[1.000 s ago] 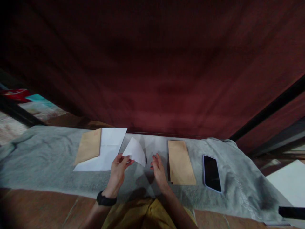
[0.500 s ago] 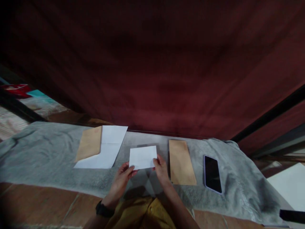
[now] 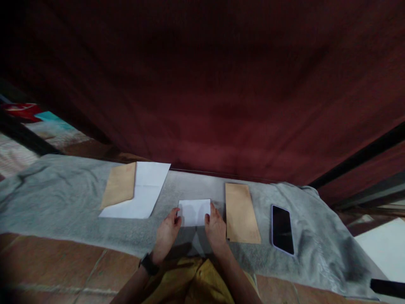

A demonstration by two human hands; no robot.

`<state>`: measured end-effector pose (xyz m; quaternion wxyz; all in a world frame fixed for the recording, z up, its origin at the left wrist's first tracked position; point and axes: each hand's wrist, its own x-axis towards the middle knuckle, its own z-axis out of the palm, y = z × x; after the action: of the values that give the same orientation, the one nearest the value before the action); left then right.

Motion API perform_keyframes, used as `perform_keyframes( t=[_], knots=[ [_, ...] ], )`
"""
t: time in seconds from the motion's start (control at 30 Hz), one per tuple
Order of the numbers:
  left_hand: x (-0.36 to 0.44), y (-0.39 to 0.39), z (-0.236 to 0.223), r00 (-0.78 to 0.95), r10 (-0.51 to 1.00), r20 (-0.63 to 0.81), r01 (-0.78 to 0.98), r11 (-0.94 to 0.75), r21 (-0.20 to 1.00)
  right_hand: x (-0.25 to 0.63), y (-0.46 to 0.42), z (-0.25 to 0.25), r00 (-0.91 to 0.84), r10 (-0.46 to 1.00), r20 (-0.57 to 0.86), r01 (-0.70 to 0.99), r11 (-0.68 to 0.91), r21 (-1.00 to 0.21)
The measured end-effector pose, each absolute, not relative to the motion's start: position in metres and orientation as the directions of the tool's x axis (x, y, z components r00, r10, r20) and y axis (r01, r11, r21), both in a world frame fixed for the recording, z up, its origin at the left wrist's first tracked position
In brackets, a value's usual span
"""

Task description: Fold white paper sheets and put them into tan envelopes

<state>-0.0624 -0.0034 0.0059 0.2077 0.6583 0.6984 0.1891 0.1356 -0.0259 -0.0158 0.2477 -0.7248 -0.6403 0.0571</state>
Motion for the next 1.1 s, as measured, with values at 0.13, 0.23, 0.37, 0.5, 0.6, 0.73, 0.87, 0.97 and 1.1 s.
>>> perform_keyframes(
  t=[0.13,0.23,0.37,0.5,0.6,0.73,0.87,0.97,1.1],
  knots=[
    [-0.056,-0.008,0.003,0.094,0.981,0.170,0.944,-0.142,0.298,0.138,-0.024,-0.013,0.155,0.951,0.266,0.938,-0.057,-0.343],
    [-0.048,-0.003,-0.007,0.255,0.915,0.314,0.916,-0.332,0.224,0.132,-0.018,-0.011,0.074,0.939,0.335,0.925,0.061,-0.375],
    [-0.036,0.005,-0.026,0.410,0.844,0.345,0.869,-0.477,0.134,0.110,-0.009,-0.015,-0.126,0.912,0.391,0.859,0.298,-0.416],
    [-0.032,0.006,-0.037,0.436,0.848,0.303,0.876,-0.476,0.072,0.098,-0.010,-0.023,-0.244,0.903,0.353,0.877,0.361,-0.317],
    [-0.033,0.006,-0.036,0.407,0.869,0.279,0.891,-0.446,0.088,0.102,-0.012,-0.028,-0.209,0.918,0.336,0.912,0.307,-0.271],
    [-0.040,0.010,-0.029,0.337,0.908,0.249,0.909,-0.383,0.166,0.113,-0.012,-0.030,-0.150,0.926,0.347,0.936,0.245,-0.251],
    [-0.051,0.011,-0.023,0.295,0.923,0.247,0.913,-0.349,0.212,0.121,-0.011,-0.030,-0.120,0.931,0.345,0.951,0.208,-0.230],
    [-0.058,0.008,-0.020,0.259,0.932,0.252,0.924,-0.316,0.218,0.125,-0.012,-0.030,-0.092,0.939,0.330,0.963,0.168,-0.210],
    [-0.063,0.006,-0.021,0.220,0.939,0.263,0.932,-0.282,0.227,0.130,-0.015,-0.032,-0.049,0.941,0.334,0.973,0.120,-0.197]
  ],
)
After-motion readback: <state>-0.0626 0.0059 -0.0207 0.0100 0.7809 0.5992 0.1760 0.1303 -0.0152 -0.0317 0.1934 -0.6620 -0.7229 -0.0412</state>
